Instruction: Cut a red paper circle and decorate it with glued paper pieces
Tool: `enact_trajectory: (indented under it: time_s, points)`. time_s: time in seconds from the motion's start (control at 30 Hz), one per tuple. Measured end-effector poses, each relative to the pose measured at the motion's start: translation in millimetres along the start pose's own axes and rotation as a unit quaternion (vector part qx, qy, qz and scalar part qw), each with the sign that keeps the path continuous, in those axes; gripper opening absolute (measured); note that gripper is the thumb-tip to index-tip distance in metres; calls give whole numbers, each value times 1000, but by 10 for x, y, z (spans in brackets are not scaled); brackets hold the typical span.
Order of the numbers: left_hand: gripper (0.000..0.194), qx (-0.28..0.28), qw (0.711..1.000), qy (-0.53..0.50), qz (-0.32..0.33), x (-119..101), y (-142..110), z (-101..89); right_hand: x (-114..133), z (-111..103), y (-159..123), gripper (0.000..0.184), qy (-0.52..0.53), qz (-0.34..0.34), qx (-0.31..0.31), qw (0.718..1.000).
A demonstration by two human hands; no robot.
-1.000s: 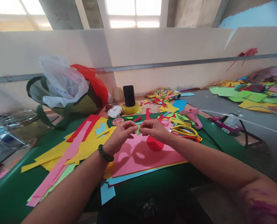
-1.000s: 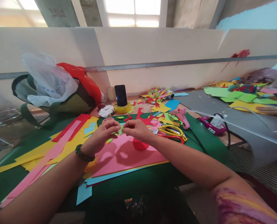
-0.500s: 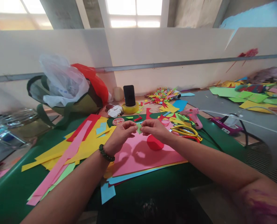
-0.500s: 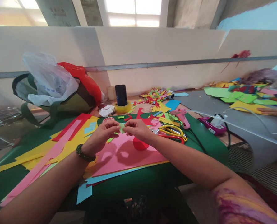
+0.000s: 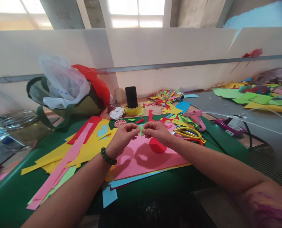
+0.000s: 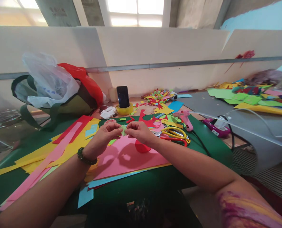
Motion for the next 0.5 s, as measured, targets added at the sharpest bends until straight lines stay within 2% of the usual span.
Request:
enact_trajectory:
  time_s: [0.23,0.5]
  points:
    - [24,-2,999,22,26,-39,-7,7,11,4,-15,27,-9,-4,-7,1000]
    - [29,-20,998,-59,-5,-25,-8,-47,-14,-27,15,23,7,1,-10,1000]
Point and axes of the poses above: each hand's wrist, its own y-axis towards the middle knuckle, its own z-axis out of the palm, x = y × z, the point moved 4 cm from there along y, towards the middle knuckle, and after that the axes turned 7 degrees about -y, right-handed, at the moved point
